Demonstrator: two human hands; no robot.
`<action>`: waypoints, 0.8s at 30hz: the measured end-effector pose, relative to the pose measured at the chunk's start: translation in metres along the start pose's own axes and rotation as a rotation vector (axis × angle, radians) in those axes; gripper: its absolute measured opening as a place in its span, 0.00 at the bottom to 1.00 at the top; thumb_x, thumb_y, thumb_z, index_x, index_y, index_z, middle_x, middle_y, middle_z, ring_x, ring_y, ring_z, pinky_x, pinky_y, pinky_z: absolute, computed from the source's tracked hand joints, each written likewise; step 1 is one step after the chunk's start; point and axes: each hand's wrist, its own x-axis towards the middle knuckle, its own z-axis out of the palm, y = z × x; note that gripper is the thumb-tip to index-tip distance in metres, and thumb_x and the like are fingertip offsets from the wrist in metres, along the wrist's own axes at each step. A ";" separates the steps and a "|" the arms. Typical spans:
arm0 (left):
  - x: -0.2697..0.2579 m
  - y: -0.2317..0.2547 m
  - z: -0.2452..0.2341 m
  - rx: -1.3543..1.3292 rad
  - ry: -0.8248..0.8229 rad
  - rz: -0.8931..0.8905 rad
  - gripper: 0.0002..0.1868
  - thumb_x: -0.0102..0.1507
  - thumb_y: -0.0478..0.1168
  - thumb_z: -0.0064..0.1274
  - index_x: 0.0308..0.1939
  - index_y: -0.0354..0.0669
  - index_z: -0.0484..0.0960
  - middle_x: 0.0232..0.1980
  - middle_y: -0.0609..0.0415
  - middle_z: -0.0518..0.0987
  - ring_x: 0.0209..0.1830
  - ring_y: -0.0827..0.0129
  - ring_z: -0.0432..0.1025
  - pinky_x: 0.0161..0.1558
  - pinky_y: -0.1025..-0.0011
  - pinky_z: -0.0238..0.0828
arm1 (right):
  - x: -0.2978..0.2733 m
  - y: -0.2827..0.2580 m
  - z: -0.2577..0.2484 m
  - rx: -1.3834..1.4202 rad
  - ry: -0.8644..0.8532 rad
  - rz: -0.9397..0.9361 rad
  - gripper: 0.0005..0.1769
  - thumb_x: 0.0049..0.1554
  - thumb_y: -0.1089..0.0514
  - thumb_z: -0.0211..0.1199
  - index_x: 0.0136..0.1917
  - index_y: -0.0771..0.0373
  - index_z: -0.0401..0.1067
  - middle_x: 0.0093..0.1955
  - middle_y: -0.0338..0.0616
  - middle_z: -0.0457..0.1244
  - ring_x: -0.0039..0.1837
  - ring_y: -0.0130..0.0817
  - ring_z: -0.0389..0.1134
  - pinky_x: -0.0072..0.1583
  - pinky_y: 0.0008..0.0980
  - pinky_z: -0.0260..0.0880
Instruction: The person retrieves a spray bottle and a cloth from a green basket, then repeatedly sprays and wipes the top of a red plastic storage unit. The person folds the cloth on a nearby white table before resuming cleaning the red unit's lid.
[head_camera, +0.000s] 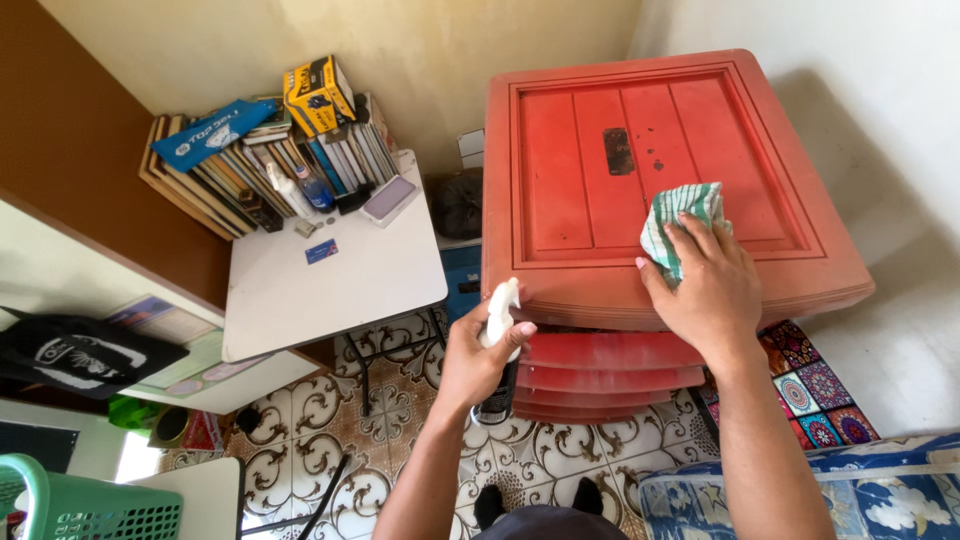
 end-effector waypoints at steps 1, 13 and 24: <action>0.000 0.000 0.000 -0.038 0.004 0.012 0.25 0.58 0.48 0.63 0.57 0.44 0.80 0.40 0.61 0.84 0.27 0.77 0.76 0.33 0.74 0.77 | -0.001 0.000 0.000 0.005 -0.002 0.002 0.30 0.59 0.38 0.64 0.66 0.59 0.76 0.74 0.45 0.63 0.74 0.56 0.62 0.71 0.51 0.63; 0.009 0.008 -0.014 0.185 -0.006 -0.100 0.23 0.56 0.53 0.63 0.51 0.45 0.86 0.33 0.58 0.86 0.27 0.74 0.77 0.34 0.70 0.76 | 0.000 0.002 0.002 -0.027 -0.043 0.008 0.31 0.58 0.37 0.62 0.67 0.58 0.75 0.75 0.46 0.62 0.75 0.54 0.60 0.72 0.51 0.60; 0.032 0.052 -0.037 0.421 -0.046 -0.191 0.23 0.60 0.58 0.61 0.45 0.43 0.87 0.28 0.57 0.84 0.31 0.74 0.79 0.46 0.67 0.74 | 0.000 0.003 0.003 -0.028 -0.062 0.014 0.32 0.59 0.36 0.62 0.67 0.58 0.74 0.75 0.47 0.61 0.76 0.55 0.59 0.72 0.52 0.59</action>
